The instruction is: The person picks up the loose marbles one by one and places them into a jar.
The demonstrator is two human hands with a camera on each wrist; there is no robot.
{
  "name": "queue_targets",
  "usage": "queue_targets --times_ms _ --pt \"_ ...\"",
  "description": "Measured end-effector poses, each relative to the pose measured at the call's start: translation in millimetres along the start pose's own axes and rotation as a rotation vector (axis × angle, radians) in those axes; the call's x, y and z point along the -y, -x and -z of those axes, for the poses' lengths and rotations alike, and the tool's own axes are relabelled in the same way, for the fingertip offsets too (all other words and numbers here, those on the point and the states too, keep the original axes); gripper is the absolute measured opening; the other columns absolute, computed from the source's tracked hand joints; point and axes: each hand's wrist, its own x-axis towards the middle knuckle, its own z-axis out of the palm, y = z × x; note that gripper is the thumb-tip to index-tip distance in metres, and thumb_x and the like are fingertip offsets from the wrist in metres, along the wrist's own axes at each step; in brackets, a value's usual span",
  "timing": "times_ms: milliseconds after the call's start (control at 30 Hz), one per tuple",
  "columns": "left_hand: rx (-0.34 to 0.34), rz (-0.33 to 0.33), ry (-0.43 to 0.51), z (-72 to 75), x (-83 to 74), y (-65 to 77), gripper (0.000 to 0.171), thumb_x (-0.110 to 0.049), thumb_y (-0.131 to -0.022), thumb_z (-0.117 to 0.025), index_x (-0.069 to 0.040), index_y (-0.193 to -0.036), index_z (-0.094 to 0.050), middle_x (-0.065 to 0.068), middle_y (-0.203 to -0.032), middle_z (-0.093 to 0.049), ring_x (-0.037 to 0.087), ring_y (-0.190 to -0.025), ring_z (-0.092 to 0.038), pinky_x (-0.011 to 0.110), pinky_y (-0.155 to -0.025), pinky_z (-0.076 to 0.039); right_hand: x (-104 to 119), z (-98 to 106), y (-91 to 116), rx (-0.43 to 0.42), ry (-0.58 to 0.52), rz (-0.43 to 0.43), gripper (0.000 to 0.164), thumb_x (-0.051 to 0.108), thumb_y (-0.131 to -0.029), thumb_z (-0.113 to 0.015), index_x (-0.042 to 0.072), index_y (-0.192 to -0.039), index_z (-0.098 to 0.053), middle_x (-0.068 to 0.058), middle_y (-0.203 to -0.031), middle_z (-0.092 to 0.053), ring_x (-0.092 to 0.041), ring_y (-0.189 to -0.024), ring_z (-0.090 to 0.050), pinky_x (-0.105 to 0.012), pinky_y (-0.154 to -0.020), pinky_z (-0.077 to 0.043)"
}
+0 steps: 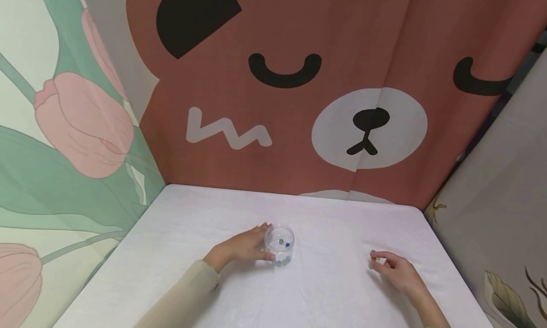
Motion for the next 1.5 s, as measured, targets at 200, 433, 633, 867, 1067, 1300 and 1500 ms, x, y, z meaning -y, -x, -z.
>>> queue_targets --times_ms 200,433,633,867,1067,1300,1500 --pt "-0.001 0.014 -0.008 -2.4 1.2 -0.7 0.109 -0.074 -0.085 -0.062 -0.008 -0.162 -0.022 0.014 -0.167 -0.022 0.028 -0.155 -0.018 0.044 -0.127 -0.019 -6 -2 -2 0.029 0.025 -0.019 0.056 0.042 -0.093 -0.073 0.004 -0.133 -0.065 0.003 -0.07 -0.045 -0.01 -0.06 -0.041 -0.026 -0.05 -0.037" --pt "-0.003 0.012 -0.021 -1.5 0.5 -0.8 0.108 -0.073 -0.085 -0.062 -0.007 -0.161 -0.023 0.014 -0.167 -0.023 0.029 -0.155 -0.019 0.045 -0.127 -0.02 -9 -3 -3 0.027 0.062 -0.017 0.053 0.042 -0.094 -0.071 0.004 -0.131 -0.066 0.002 -0.071 -0.047 -0.01 -0.062 -0.042 -0.026 -0.053 -0.037" --pt "0.0 0.014 -0.025 -0.2 -0.3 -0.3 0.108 -0.074 -0.086 -0.062 -0.008 -0.162 -0.022 0.014 -0.167 -0.023 0.028 -0.156 -0.018 0.044 -0.127 -0.019 -10 -3 -4 0.018 0.07 -0.006 0.051 0.04 -0.093 -0.072 0.004 -0.129 -0.067 0.001 -0.07 -0.046 -0.01 -0.059 -0.041 -0.026 -0.051 -0.036" --pt "-0.003 0.009 -0.033 -1.5 0.0 -1.5 0.107 -0.071 -0.086 -0.063 -0.006 -0.161 -0.024 0.015 -0.166 -0.024 0.028 -0.155 -0.019 0.044 -0.127 -0.02 -13 -2 -5 0.005 0.089 -0.004 0.044 0.033 -0.095 -0.071 0.004 -0.128 -0.066 0.001 -0.07 -0.047 -0.011 -0.059 -0.042 -0.026 -0.05 -0.037" --pt "-0.01 -0.001 -0.026 -0.8 -0.8 -1.0 0.105 -0.071 -0.087 -0.063 -0.006 -0.161 -0.025 0.015 -0.166 -0.025 0.029 -0.155 -0.019 0.044 -0.127 -0.018 -13 0 -5 -0.004 0.09 0.001 0.043 0.029 -0.094 -0.071 0.004 -0.129 -0.065 0.0 -0.072 -0.049 -0.012 -0.061 -0.043 -0.026 -0.051 -0.038" --pt "-0.011 -0.01 -0.023 0.2 -1.7 0.7 0.103 -0.07 -0.087 -0.064 -0.01 -0.161 -0.027 0.016 -0.166 -0.026 0.03 -0.155 -0.02 0.045 -0.127 -0.019 -13 2 -9 0.002 0.095 -0.009 0.044 0.03 -0.094 -0.071 0.001 -0.126 -0.062 0.0 -0.073 -0.052 -0.012 -0.061 -0.044 -0.025 -0.051 -0.038" --pt "-0.013 -0.007 -0.031 -0.9 -0.8 0.4 0.103 -0.071 -0.086 -0.064 -0.009 -0.161 -0.027 0.015 -0.166 -0.026 0.029 -0.155 -0.02 0.045 -0.127 -0.02 -12 1 -13 -0.029 0.134 0.003 0.039 0.025 -0.091 -0.071 -0.002 -0.119 -0.064 0.001 -0.073 -0.052 -0.013 -0.063 -0.045 -0.026 -0.052 -0.038"
